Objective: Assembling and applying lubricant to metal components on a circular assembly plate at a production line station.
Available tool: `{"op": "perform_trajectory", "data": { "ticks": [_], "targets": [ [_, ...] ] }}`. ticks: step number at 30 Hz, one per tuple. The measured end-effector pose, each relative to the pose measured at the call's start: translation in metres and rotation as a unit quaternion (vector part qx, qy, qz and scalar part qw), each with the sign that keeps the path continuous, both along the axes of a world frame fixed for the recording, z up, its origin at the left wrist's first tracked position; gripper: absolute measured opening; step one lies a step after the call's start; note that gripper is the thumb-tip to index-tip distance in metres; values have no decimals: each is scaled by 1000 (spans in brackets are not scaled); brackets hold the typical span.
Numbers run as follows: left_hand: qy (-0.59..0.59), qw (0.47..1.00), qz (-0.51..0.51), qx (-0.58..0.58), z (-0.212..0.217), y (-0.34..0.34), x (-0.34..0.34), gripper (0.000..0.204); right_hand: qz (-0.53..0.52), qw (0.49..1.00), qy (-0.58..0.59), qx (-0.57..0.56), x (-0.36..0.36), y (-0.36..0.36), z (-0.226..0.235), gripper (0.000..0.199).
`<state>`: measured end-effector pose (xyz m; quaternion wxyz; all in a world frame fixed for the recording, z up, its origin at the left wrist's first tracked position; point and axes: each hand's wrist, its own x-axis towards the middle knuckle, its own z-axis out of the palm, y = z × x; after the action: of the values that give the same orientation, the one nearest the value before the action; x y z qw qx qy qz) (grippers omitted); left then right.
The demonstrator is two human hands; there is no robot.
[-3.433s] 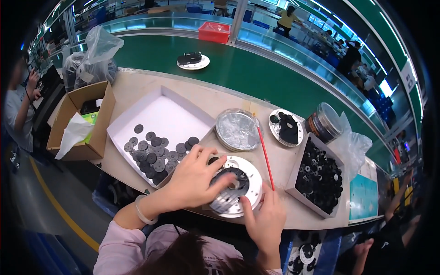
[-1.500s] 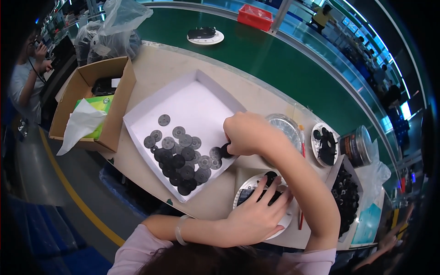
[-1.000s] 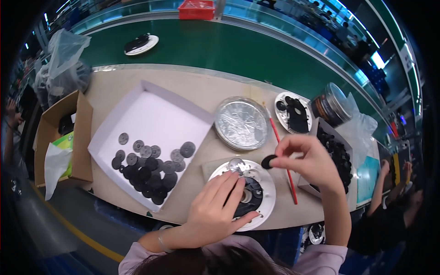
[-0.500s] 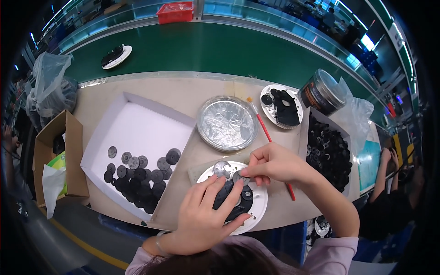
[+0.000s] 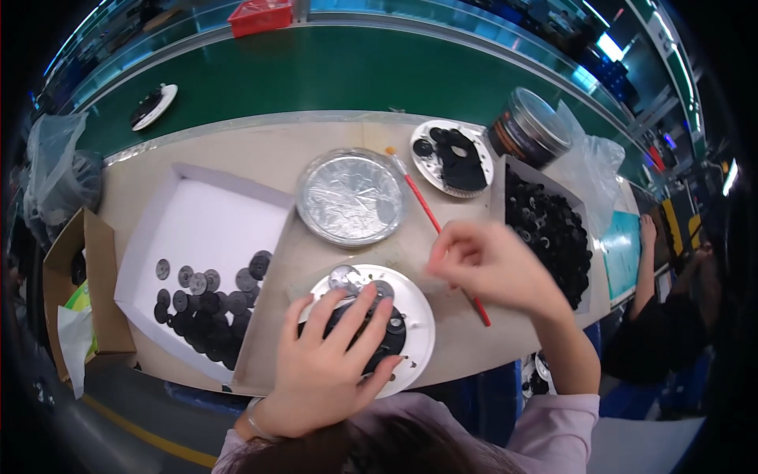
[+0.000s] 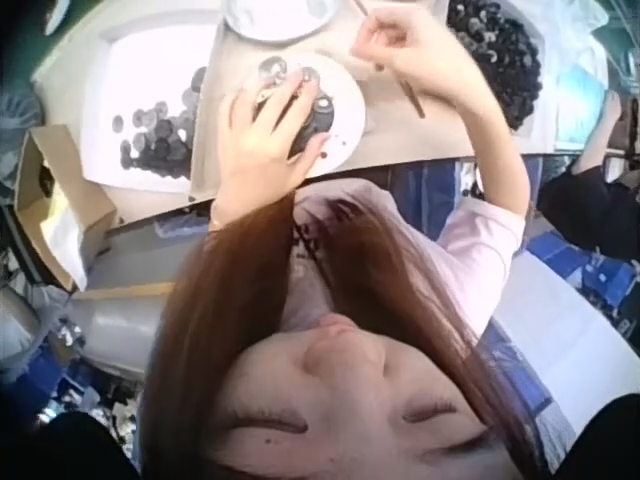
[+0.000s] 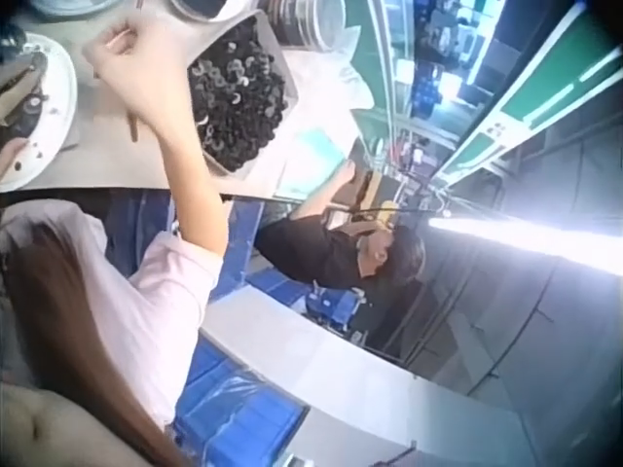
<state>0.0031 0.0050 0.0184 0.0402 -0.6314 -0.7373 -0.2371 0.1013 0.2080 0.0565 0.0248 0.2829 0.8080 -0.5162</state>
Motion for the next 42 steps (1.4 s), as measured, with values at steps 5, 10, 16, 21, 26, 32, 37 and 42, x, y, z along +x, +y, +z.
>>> {"op": "perform_trajectory", "data": {
  "ticks": [5, 10, 16, 21, 26, 32, 37, 42],
  "targets": [
    [-18, 1000, 4, -3, -2, 1, 2, 52, -209, 938, 70, 268, 70, 54, 20, 11],
    [-43, 999, 3, 10, -4, 0, 3, 52, -259, 841, -72, 470, 139, 98, -3, 17],
    [-56, 998, 1, 20, -8, 3, 2, 51, -155, 835, -25, 527, 143, 101, -28, 21],
    [-51, 999, 7, 16, -6, 3, 2, 50, -95, 816, -41, 568, 122, 114, -37, 15],
    [-62, 998, 7, 28, -5, 2, 1, 48, -152, 857, -6, 493, 113, 113, -32, 15],
    [-79, 994, 8, 77, -10, -1, -2, 40, -130, 979, 159, 5, 56, 8, 7, 6],
    [-103, 984, -2, 147, -18, -2, -2, 41, -1, 968, -27, -250, 10, -22, 6, 10],
    [-111, 980, -11, 167, -24, -1, -1, 48, 30, 961, -87, -259, -7, -17, -7, 12]
  ]
}}
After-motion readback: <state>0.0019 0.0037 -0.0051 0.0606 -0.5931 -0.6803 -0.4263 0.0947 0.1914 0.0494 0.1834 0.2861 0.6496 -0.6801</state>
